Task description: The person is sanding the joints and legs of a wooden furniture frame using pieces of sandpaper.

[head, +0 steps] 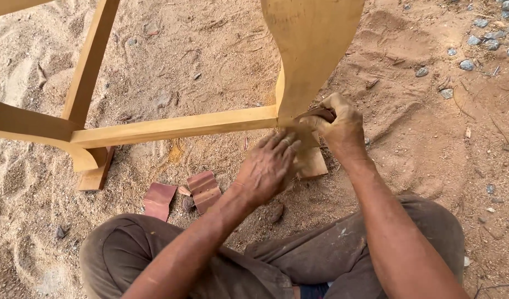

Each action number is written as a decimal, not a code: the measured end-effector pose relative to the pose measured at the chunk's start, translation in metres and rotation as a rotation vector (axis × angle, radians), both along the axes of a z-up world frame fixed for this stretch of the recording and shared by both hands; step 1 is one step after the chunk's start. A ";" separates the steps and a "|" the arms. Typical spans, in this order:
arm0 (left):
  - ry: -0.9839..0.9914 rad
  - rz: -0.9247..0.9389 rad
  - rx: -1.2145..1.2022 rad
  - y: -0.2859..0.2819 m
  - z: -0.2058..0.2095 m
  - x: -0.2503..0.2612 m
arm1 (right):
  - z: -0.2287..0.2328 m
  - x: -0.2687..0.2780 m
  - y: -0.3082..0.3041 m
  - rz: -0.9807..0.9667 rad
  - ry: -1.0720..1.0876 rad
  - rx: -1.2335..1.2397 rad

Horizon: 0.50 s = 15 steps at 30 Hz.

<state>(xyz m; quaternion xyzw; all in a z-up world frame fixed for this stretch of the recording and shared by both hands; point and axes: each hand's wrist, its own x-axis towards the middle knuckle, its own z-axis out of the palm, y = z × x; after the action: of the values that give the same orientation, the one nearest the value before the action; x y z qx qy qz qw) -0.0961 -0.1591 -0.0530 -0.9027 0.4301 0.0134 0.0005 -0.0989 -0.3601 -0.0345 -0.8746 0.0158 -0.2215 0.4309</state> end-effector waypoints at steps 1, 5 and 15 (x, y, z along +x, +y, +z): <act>-0.008 0.002 -0.004 0.013 0.019 0.003 | 0.009 0.002 -0.001 0.002 -0.008 -0.004; -0.072 0.083 -0.055 0.069 0.062 0.019 | 0.037 0.007 -0.003 0.035 -0.091 -0.124; -0.169 0.321 0.036 0.146 0.036 0.071 | 0.061 0.009 0.002 0.171 -0.072 -0.293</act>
<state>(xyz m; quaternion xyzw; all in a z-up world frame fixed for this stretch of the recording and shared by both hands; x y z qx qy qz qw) -0.0246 -0.0133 -0.0168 -0.9575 0.2787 -0.0549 0.0506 -0.0903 -0.3584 0.0269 -0.9178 -0.1067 -0.2150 0.3162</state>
